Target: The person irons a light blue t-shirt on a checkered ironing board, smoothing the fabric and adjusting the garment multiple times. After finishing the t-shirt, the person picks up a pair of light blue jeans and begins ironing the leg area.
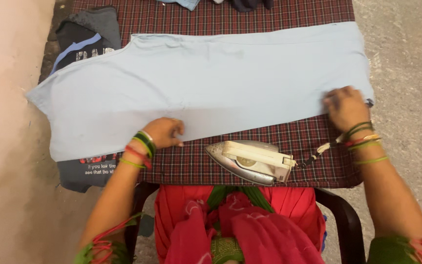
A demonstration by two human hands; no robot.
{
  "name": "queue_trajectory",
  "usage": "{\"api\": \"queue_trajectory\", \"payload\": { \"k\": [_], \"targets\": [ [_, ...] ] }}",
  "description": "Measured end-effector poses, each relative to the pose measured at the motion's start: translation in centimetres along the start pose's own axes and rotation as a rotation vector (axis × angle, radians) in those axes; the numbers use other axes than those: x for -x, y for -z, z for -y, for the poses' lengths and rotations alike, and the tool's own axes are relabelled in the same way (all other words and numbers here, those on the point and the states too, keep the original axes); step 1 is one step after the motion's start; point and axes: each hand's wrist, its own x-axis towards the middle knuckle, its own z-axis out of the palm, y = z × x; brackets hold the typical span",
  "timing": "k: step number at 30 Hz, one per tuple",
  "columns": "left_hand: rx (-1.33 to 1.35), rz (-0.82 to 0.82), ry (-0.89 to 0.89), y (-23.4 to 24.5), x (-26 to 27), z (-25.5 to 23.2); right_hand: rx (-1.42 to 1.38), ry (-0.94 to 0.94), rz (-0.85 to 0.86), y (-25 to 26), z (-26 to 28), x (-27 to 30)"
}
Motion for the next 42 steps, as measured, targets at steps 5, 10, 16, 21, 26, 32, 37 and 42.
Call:
{"api": "queue_trajectory", "payload": {
  "k": [5, 10, 16, 21, 26, 32, 37, 42],
  "targets": [
    [-0.004, -0.152, 0.23, 0.4, 6.7, 5.9, -0.311, -0.353, -0.117, -3.5, -14.3, -2.2],
    [-0.178, -0.685, 0.164, -1.2, 14.7, 10.4, -1.054, -0.61, 0.045, -5.6, -18.5, -1.4],
    [-0.27, -0.84, 0.312, -3.4, 17.2, 12.9, -0.359, -0.427, -0.253, -6.7, -18.1, 0.5],
    [-0.28, -0.929, 0.348, -4.9, 17.0, 13.6, -0.693, -0.346, -0.175, -6.0, -18.5, 1.5],
    [-0.309, -1.03, 0.379, -6.9, 16.2, 14.2, -0.393, -0.185, -0.241, -6.3, -17.9, 2.1],
    [-0.271, -1.059, 0.38, -7.6, 16.4, 15.0, 0.001, -0.155, -0.489, -5.2, -17.8, 3.2],
    [-0.25, -1.068, 0.394, -7.7, 16.4, 14.9, 0.236, -0.171, -0.182, -3.9, -16.0, 2.5],
    [-0.224, -0.962, 0.452, -4.5, 15.3, 13.4, 0.021, 0.039, -0.426, 1.5, -7.0, 2.1]
  ]
}}
